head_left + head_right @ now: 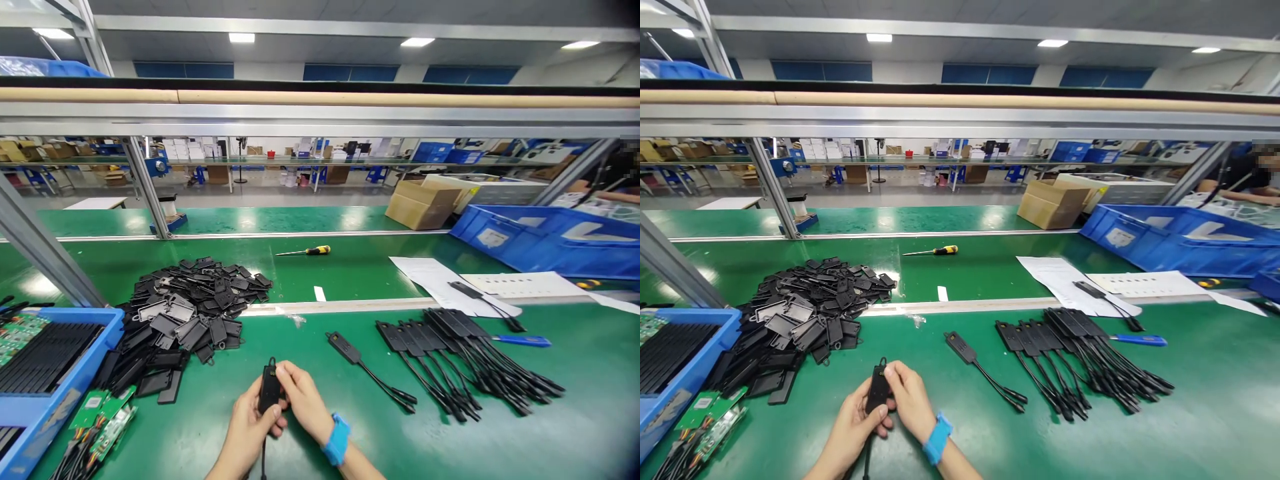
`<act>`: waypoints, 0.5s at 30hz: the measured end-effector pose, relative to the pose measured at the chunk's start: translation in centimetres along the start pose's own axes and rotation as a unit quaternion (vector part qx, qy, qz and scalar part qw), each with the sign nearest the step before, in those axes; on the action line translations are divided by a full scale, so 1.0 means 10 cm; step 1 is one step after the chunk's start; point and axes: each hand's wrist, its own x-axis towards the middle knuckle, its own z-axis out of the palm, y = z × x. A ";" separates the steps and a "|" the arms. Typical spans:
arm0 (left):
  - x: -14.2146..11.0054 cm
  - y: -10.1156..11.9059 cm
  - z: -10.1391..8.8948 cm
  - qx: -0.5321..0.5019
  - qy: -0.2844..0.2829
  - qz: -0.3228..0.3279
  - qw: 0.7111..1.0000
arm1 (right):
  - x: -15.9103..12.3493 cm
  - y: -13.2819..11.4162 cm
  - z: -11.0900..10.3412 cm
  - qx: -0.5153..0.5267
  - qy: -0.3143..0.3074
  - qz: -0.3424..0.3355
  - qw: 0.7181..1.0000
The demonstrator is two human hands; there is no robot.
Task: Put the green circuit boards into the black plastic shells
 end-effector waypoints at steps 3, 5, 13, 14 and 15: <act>0.00 -0.01 -0.03 -0.069 -0.011 -0.006 0.998 | -0.06 -0.03 0.02 -0.162 0.019 -0.096 0.982; -0.01 0.00 -0.05 -0.065 -0.038 -0.019 0.997 | -0.04 -0.03 -0.02 -0.226 0.001 -0.109 0.968; -0.05 0.06 -0.10 0.110 0.005 0.017 0.994 | 0.06 0.15 -0.78 -0.505 0.090 -0.052 0.857; -0.07 0.10 -0.11 0.141 0.023 0.030 0.989 | 0.05 0.21 -0.88 -0.520 0.093 -0.046 0.848; -0.09 0.17 -0.14 0.177 0.044 0.042 0.982 | 0.03 0.28 -0.97 -0.564 0.098 -0.032 0.820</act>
